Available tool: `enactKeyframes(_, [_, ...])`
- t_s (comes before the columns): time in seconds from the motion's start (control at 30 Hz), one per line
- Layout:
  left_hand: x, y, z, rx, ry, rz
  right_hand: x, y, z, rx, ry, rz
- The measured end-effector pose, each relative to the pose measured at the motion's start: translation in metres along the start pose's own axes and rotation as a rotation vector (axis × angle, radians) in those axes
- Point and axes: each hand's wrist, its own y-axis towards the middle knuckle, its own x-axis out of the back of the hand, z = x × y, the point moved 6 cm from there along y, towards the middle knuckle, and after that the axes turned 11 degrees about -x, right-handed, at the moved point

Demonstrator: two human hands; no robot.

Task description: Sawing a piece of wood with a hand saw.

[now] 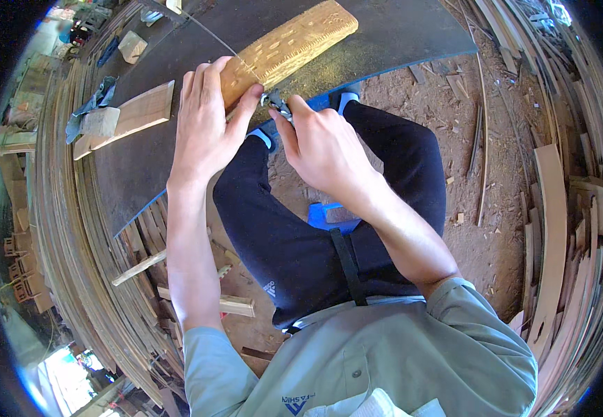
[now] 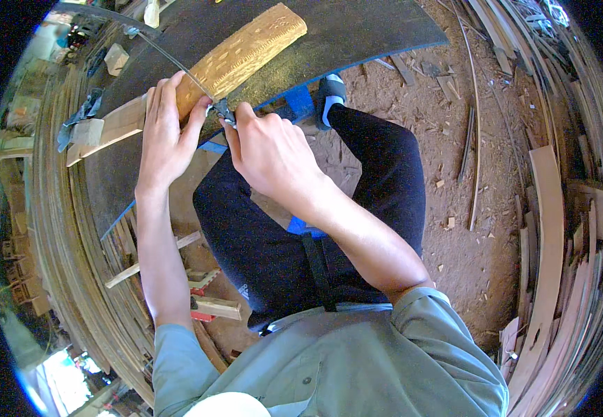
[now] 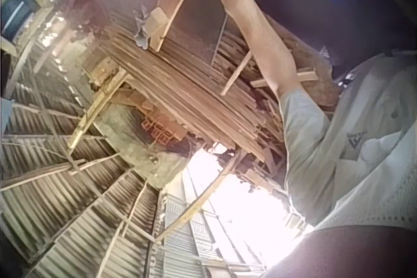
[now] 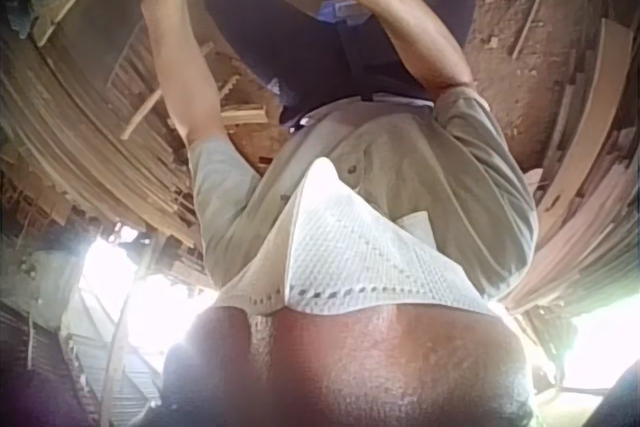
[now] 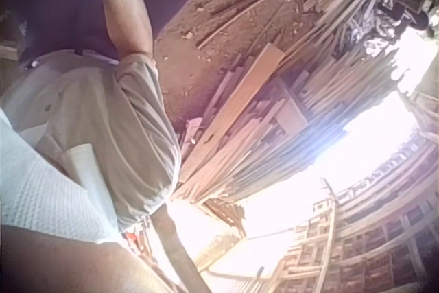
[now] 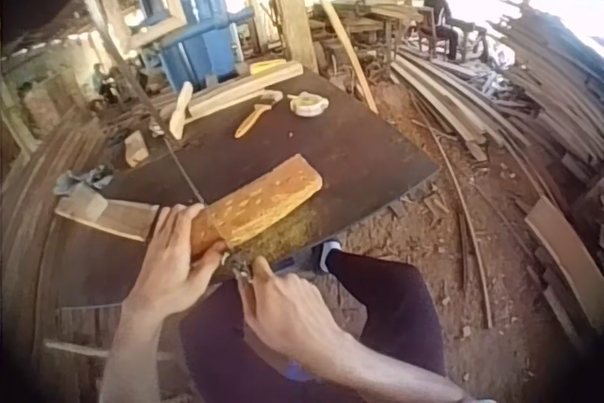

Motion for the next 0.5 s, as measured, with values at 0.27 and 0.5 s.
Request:
enactKeyframes(0.27, [-0.0008,0.0002,0.0003,-0.009,0.009,-0.003,0.0016,0.0,0.0017,0.025,-0.021,-0.029])
enactKeyframes(0.5, [0.0011,-0.0004,-0.0013,-0.014,0.019,0.017,0.0055,-0.0016,0.0053,-0.025,-0.024,-0.005])
